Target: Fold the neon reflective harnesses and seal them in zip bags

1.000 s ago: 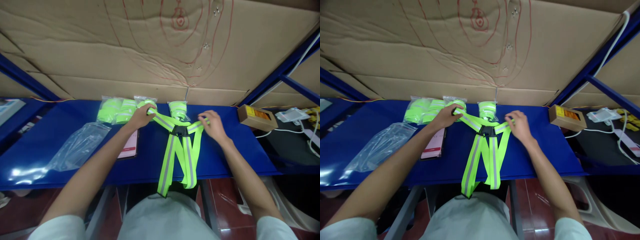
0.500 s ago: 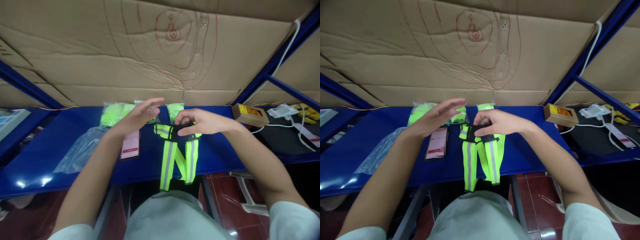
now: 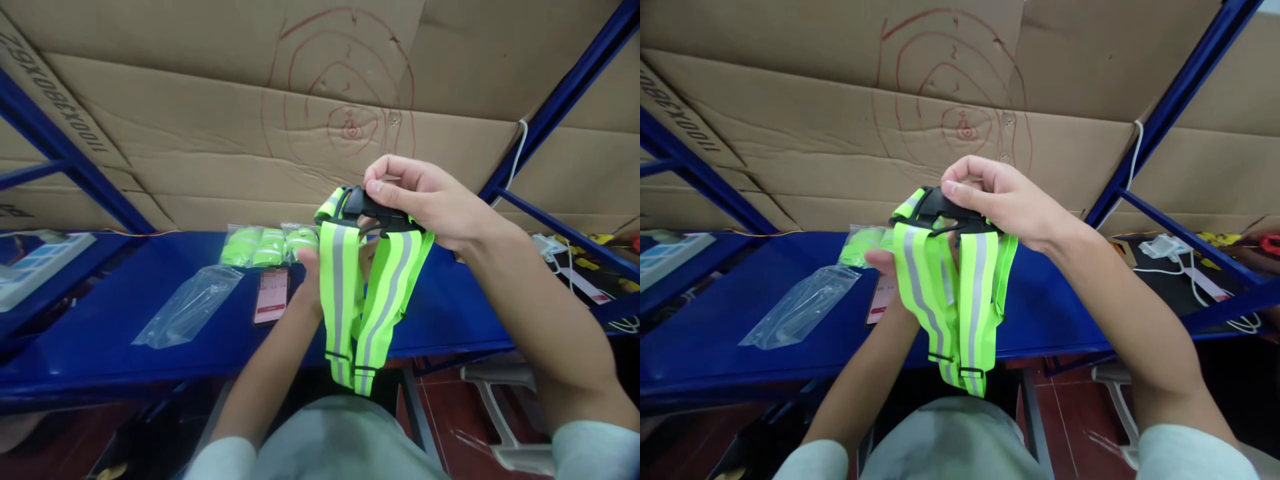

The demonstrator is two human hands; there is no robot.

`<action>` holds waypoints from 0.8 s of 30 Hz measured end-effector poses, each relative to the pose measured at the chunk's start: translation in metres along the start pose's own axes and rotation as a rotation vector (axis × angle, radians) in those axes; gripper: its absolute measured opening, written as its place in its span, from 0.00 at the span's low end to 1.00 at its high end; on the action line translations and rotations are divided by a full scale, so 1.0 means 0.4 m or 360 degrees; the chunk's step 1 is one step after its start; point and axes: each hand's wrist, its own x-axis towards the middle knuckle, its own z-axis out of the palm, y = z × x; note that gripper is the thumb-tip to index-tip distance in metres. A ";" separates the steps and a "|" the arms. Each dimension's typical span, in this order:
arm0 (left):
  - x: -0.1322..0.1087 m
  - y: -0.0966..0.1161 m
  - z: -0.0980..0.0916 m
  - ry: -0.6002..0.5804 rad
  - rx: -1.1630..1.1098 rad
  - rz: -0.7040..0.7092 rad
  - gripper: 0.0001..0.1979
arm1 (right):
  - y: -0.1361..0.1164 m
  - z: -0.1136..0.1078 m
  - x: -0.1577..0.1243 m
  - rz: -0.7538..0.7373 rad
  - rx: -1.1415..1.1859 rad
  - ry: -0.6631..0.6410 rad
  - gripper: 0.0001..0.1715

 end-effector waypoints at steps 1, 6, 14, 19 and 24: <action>-0.010 -0.009 0.012 -0.0138 -0.0180 0.0009 0.61 | 0.007 -0.006 0.004 -0.0010 0.0020 0.0046 0.15; -0.037 -0.089 0.066 -0.0260 -0.0642 -0.0190 0.32 | 0.063 -0.055 0.029 0.0138 0.0126 0.0130 0.15; -0.047 -0.251 0.098 0.0167 -0.0574 -0.0633 0.23 | 0.230 -0.154 0.004 0.0528 0.0418 0.0244 0.18; -0.043 -0.262 0.027 -0.0153 -0.0537 -0.0876 0.21 | 0.308 -0.226 -0.092 0.0667 0.0396 0.0192 0.29; -0.026 -0.274 -0.016 -0.0394 -0.0431 -0.1078 0.20 | 0.391 -0.262 -0.146 0.0788 0.0314 0.0364 0.30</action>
